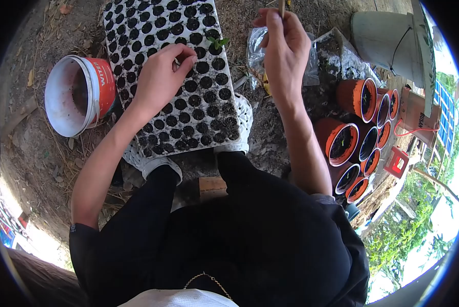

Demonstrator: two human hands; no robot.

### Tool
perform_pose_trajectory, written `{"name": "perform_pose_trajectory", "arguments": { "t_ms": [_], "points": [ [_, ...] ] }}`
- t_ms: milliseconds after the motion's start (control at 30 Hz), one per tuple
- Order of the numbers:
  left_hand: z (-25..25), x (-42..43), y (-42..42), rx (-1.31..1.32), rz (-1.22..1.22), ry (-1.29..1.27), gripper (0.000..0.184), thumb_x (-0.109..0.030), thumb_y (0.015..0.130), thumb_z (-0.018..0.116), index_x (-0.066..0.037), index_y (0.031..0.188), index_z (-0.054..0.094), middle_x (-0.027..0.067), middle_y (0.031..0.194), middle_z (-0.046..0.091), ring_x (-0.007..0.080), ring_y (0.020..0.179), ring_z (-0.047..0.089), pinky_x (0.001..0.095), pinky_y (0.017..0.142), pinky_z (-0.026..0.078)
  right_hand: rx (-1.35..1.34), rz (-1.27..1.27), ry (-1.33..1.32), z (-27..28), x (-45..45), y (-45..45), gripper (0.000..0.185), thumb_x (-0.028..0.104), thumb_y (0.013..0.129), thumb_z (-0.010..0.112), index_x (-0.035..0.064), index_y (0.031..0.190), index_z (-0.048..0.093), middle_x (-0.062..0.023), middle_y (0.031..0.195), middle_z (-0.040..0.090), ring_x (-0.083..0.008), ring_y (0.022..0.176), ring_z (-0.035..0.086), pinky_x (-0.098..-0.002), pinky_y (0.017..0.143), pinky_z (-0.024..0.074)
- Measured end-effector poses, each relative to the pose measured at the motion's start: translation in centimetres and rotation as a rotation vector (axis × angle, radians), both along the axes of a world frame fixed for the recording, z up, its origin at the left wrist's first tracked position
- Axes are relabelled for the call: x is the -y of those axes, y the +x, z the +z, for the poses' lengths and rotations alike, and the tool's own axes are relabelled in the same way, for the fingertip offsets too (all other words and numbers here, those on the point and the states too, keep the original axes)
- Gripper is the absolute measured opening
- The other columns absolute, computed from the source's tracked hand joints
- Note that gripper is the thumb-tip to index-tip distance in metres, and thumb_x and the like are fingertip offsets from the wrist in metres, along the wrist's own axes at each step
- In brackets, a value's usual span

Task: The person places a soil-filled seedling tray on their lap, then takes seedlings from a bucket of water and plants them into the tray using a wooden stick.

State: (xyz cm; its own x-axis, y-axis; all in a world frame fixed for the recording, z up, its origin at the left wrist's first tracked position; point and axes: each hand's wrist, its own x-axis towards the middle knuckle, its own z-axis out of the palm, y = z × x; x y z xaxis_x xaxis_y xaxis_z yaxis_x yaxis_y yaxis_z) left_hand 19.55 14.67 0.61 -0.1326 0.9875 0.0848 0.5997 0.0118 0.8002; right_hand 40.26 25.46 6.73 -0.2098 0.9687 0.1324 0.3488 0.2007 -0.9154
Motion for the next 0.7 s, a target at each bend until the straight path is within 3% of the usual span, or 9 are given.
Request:
{"name": "perform_pose_trajectory", "arguments": {
  "t_ms": [67, 167, 200, 300, 400, 433, 567, 600, 700],
  "points": [
    [0.3, 0.1, 0.0, 0.007, -0.001, 0.0, 0.016, -0.016, 0.096, 0.071, -0.004, 0.107, 0.073, 0.0082, 0.091, 0.072, 0.0204, 0.068, 0.066, 0.0325, 0.065, 0.052, -0.176, -0.01, 0.014, 1.6, 0.0, -0.1, 0.037, 0.028, 0.113, 0.046, 0.0016, 0.112, 0.073, -0.0063, 0.098, 0.075, -0.0081, 0.077, 0.06, -0.0247, 0.072, 0.0465],
    [1.6, 0.0, -0.6, 0.014, 0.015, -0.001, 0.016, -0.01, 0.096, 0.069, -0.005, 0.111, 0.072, 0.0075, 0.094, 0.069, 0.0202, 0.073, 0.066, 0.0326, 0.069, 0.053, -0.142, 0.027, 0.317, 2.5, 0.1, -0.8, 0.035, 0.03, 0.112, 0.05, 0.0033, 0.112, 0.072, -0.0048, 0.1, 0.073, -0.0053, 0.084, 0.059, -0.0235, 0.074, 0.0452],
    [2.0, 0.0, -1.4, 0.018, -0.022, 0.035, 0.017, -0.006, 0.096, 0.068, -0.005, 0.113, 0.071, 0.0074, 0.095, 0.068, 0.0203, 0.076, 0.066, 0.0327, 0.072, 0.053, 0.092, -0.061, 0.376, 3.4, 0.9, -1.0, 0.046, 0.035, 0.114, 0.041, 0.0031, 0.115, 0.073, -0.0077, 0.103, 0.074, -0.0172, 0.097, 0.064, -0.0321, 0.091, 0.0474],
    [4.7, 0.4, -5.2, -0.017, -0.035, 0.14, 0.024, -0.001, 0.097, 0.067, -0.008, 0.12, 0.071, 0.0051, 0.097, 0.067, 0.0186, 0.087, 0.067, 0.0311, 0.079, 0.053, 0.304, -0.18, 0.421, 4.1, 1.7, -0.6, 0.046, 0.036, 0.114, 0.039, 0.0038, 0.116, 0.072, -0.0061, 0.099, 0.072, -0.0109, 0.083, 0.057, -0.0296, 0.077, 0.0447],
    [7.1, 1.5, -10.4, 0.098, 0.151, 0.292, 0.021, -0.007, 0.096, 0.069, -0.009, 0.117, 0.072, 0.0079, 0.09, 0.071, 0.0177, 0.081, 0.071, 0.0339, 0.072, 0.056, 0.125, -0.169, 0.395, 4.5, 2.3, -1.5, 0.049, 0.036, 0.116, 0.032, 0.0008, 0.111, 0.067, -0.0076, 0.096, 0.072, -0.0117, 0.073, 0.054, -0.0263, 0.068, 0.0425],
    [10.2, 2.1, -11.4, 0.215, 0.323, 0.09, 0.022, 0.0, 0.095, 0.071, 0.0, 0.117, 0.069, 0.0051, 0.089, 0.068, 0.0091, 0.078, 0.062, 0.0225, 0.071, 0.05, 0.09, -0.133, 0.372, 4.5, 2.2, -1.2, 0.048, 0.035, 0.116, 0.03, -0.0005, 0.111, 0.063, -0.0112, 0.098, 0.072, -0.0157, 0.076, 0.06, -0.0285, 0.071, 0.0491],
    [9.8, 5.9, -17.3, -0.074, 0.608, 0.104, 0.018, -0.001, 0.094, 0.073, 0.002, 0.111, 0.067, 0.0038, 0.082, 0.066, 0.0095, 0.068, 0.061, 0.0254, 0.061, 0.05, -0.245, 0.014, 0.303, 4.4, 2.4, -3.5, 0.034, 0.025, 0.115, 0.035, -0.0028, 0.117, 0.054, -0.0217, 0.101, 0.072, -0.0254, 0.08, 0.07, -0.0357, 0.076, 0.0592],
    [7.7, 8.6, -19.4, -0.164, 0.657, -0.018, 0.022, -0.008, 0.096, 0.071, -0.007, 0.119, 0.072, 0.0025, 0.087, 0.07, 0.0084, 0.081, 0.066, 0.0249, 0.071, 0.052, -0.315, 0.08, 0.258, 4.8, 2.8, -4.5, 0.03, 0.022, 0.114, 0.037, -0.0041, 0.121, 0.051, -0.0256, 0.104, 0.072, -0.0304, 0.083, 0.073, -0.0393, 0.079, 0.0628],
    [5.9, 11.0, -20.5, -0.211, 0.68, -0.115, 0.023, -0.011, 0.096, 0.072, -0.006, 0.119, 0.072, 0.0023, 0.082, 0.069, 0.0092, 0.076, 0.067, 0.0247, 0.066, 0.051, -0.499, 0.334, 0.135, 5.5, 3.8, -7.0, 0.024, 0.016, 0.113, 0.04, -0.0044, 0.123, 0.049, -0.0306, 0.109, 0.07, -0.037, 0.091, 0.076, -0.0414, 0.081, 0.0652]
  ]
}}
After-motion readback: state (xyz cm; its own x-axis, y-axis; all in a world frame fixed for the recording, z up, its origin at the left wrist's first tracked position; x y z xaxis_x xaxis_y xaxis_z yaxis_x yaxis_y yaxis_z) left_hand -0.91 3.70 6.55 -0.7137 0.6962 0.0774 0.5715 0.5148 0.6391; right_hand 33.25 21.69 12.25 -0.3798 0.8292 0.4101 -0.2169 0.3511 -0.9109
